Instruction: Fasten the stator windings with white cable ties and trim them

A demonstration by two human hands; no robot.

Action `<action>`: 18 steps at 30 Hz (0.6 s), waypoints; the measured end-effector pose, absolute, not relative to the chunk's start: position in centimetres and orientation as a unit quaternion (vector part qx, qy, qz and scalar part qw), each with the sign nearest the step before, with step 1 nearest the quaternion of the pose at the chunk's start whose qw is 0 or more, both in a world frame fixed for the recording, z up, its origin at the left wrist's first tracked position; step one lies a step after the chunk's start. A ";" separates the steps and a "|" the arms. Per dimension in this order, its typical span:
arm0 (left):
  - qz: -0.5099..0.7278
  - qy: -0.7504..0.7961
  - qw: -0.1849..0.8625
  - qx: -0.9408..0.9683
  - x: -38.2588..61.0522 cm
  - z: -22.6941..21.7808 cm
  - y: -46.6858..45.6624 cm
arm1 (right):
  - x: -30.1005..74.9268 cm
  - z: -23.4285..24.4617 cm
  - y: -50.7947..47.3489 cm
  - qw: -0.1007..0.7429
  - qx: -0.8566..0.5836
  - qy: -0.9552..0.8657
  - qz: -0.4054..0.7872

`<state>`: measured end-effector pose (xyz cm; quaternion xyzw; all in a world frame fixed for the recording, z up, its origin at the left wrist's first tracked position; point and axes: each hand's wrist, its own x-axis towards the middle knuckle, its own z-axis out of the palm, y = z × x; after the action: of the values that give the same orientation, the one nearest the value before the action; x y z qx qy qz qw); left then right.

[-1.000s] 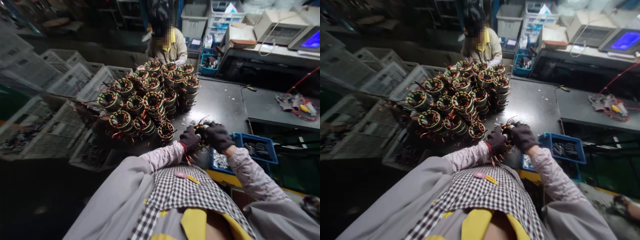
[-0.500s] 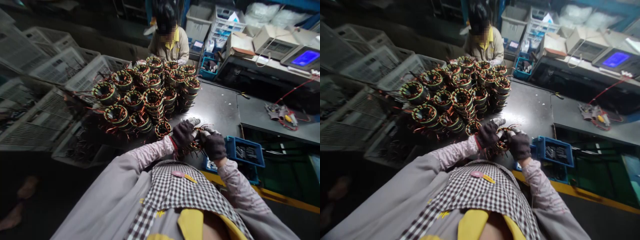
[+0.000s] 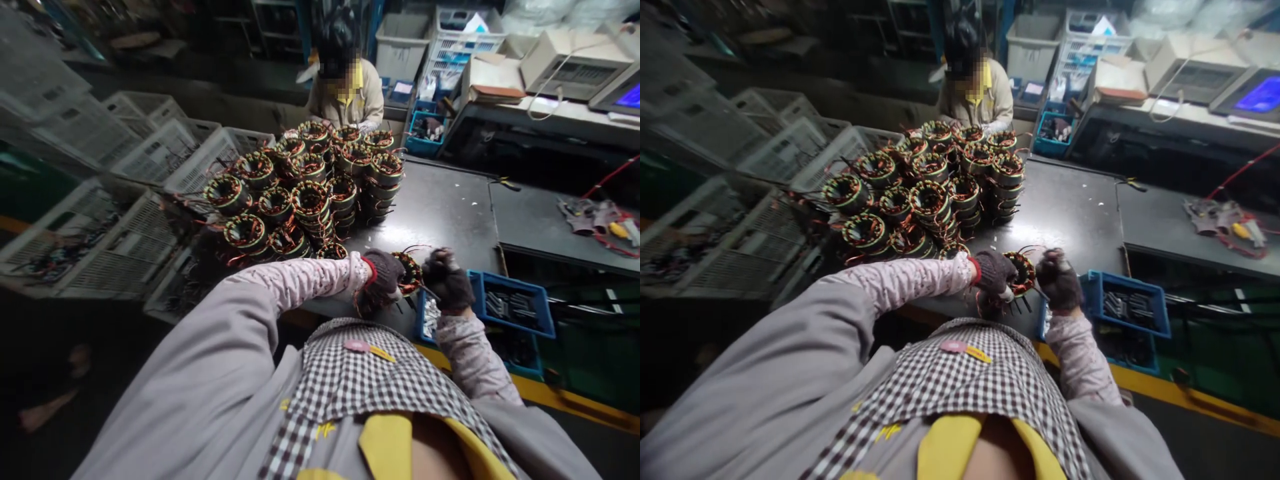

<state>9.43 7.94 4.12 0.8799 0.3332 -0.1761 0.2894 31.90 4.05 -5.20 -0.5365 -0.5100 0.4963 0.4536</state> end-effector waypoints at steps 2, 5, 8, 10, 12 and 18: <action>-0.178 0.345 0.297 0.872 9.7 4.1 8.1 | 31.9 -4.3 3.6 0.476 -0.535 -0.499 0.487; -0.183 0.360 0.307 0.862 10.0 3.9 8.2 | 30.7 -2.6 2.9 0.461 -0.568 -0.519 0.442; -0.191 0.365 0.299 0.861 10.0 3.7 8.1 | 28.6 -1.9 2.2 0.428 -0.590 -0.549 0.409; -0.189 0.358 0.295 0.865 9.5 3.5 7.7 | 27.4 -2.2 1.9 0.411 -0.607 -0.559 0.388; -0.156 0.346 0.280 0.882 8.7 3.2 7.0 | 26.6 -2.8 1.6 0.400 -0.629 -0.558 0.364; -0.026 0.344 0.164 0.924 5.7 2.6 4.8 | 26.6 -3.7 1.2 0.338 -0.662 -0.589 0.318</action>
<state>5.69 4.85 2.59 0.9244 0.3436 -0.0262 0.1636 26.58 1.16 -3.68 -0.6615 -0.5892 0.3179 0.3380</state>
